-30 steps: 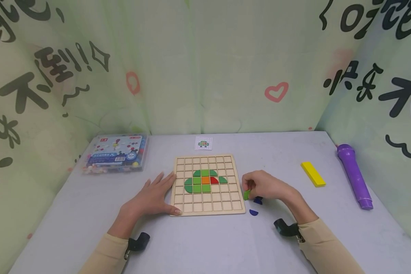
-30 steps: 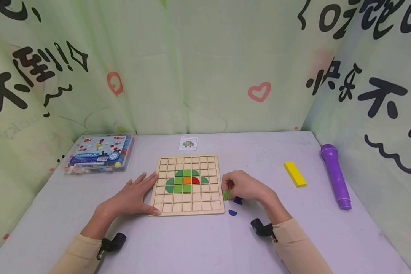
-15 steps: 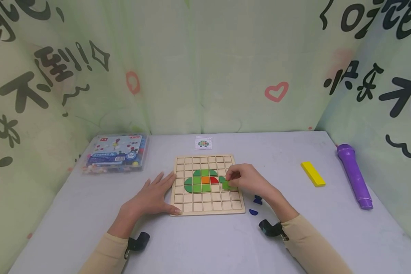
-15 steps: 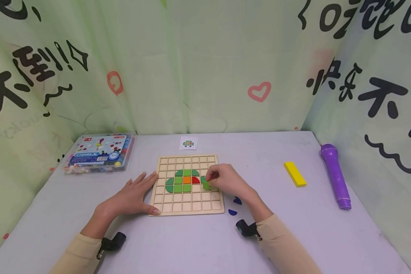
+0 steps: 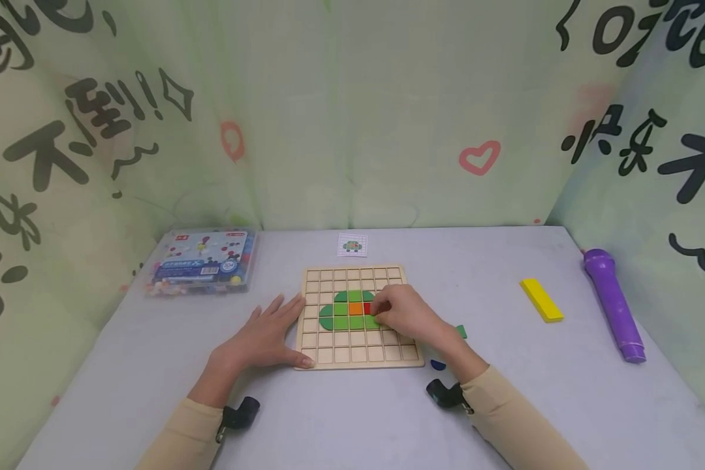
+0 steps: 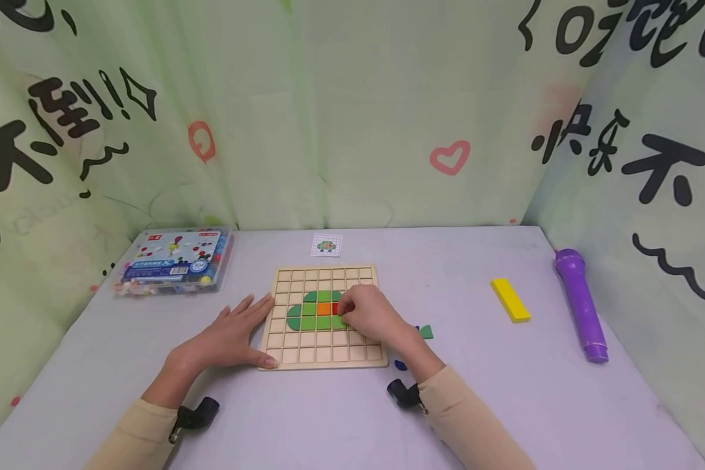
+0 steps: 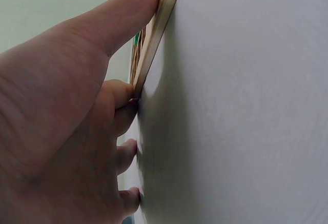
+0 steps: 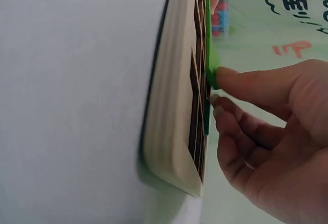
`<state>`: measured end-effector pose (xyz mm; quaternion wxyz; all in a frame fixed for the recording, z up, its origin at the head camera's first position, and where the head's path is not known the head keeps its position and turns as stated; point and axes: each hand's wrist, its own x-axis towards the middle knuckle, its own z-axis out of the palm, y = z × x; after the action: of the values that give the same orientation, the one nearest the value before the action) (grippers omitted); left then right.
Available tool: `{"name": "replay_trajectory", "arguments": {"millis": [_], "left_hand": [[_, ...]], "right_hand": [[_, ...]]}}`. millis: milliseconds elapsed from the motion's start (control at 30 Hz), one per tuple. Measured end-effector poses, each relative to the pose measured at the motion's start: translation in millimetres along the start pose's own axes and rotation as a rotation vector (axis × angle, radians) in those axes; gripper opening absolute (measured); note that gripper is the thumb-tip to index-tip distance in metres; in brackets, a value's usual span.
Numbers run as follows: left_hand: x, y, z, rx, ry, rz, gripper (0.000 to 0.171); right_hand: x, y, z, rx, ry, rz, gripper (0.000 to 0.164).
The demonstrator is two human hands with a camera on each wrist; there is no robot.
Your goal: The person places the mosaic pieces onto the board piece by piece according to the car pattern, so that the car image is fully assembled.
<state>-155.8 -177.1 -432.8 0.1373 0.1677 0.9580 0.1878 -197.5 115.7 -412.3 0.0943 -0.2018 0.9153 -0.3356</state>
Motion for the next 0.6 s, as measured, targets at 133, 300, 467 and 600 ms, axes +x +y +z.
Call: {"name": "replay_trajectory", "arguments": {"millis": [133,300,467,600], "left_hand": [[-0.5,1.5,-0.3,0.002,0.000,-0.004,0.123],[-0.1,0.9,0.4,0.004,-0.001,0.003,0.123],[0.1,0.4,0.8,0.008,0.001,0.007,0.123],[0.3,0.0,0.5,0.008,0.002,0.006,0.123]], "right_hand": [[-4.3,-3.7,-1.0,-0.042,-0.008,0.008,0.012],[-8.1,1.8,-7.0,-0.020,-0.048,0.023,0.011],[-15.8,16.5,-22.7,0.026,-0.048,0.080,0.016],[-24.7,29.0,-35.6,-0.010,-0.025,0.089,0.016]]}}
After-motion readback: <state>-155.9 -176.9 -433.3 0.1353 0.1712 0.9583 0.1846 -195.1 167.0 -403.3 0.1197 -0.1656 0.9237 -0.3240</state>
